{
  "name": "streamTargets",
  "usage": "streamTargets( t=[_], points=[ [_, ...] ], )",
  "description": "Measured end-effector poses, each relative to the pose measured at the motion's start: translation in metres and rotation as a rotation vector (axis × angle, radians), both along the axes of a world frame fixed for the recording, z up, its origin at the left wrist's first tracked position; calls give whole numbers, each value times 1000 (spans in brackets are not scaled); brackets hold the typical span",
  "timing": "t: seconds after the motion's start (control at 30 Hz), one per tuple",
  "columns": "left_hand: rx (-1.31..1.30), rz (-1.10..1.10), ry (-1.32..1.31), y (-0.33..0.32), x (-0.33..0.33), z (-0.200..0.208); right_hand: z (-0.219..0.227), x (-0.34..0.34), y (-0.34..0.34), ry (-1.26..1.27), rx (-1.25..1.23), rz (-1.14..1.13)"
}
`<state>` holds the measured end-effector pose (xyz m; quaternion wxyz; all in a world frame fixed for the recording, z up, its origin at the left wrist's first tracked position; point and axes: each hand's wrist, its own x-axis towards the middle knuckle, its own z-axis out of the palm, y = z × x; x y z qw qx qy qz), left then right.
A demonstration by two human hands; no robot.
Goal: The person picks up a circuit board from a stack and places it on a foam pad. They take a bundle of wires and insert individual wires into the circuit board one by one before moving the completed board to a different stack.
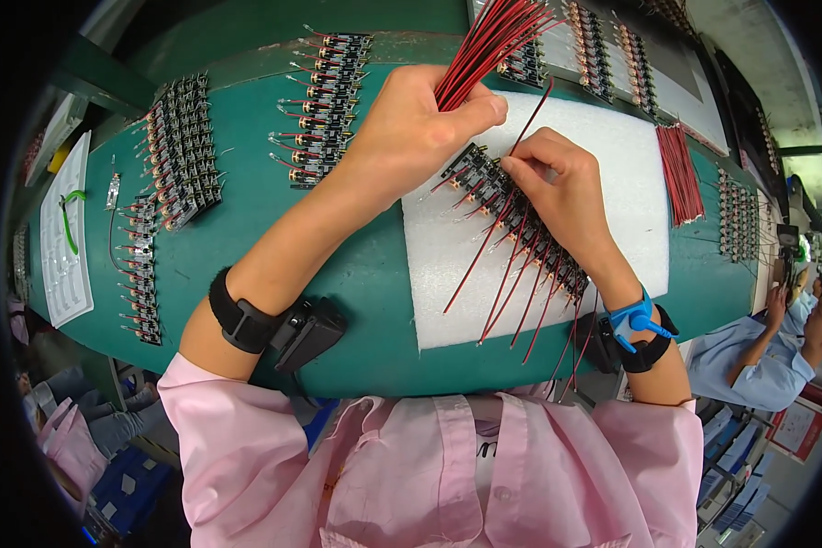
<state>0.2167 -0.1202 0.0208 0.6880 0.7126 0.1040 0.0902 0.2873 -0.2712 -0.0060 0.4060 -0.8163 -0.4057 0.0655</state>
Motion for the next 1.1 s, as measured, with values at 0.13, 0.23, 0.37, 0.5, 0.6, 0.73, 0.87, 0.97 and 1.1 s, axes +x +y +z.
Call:
streamTargets(
  t=[0.13,0.23,0.37,0.5,0.6,0.73,0.87,0.97,1.1],
  points=[
    [-14,33,-75,2,-1,0,1,-3,-1,-65,9,46],
    [-307,21,15,9,-2,6,5,-3,-1,-129,-49,79],
    [-471,73,-43,7,2,1,10,-3,-3,-294,-132,157],
    [-533,147,-66,5,8,-9,20,-5,-8,-469,-229,238],
    [-874,-223,-104,25,8,-22,29,0,-10,-520,-276,296],
    [-848,-114,-64,13,12,-20,45,8,-5,-416,-277,310],
    [-763,39,-49,-7,21,-10,47,17,16,-76,-144,208],
    [-743,19,-67,-12,26,-8,37,23,27,199,-22,182],
    [-699,53,-72,-17,28,-2,34,30,26,305,-30,177]
  ],
)
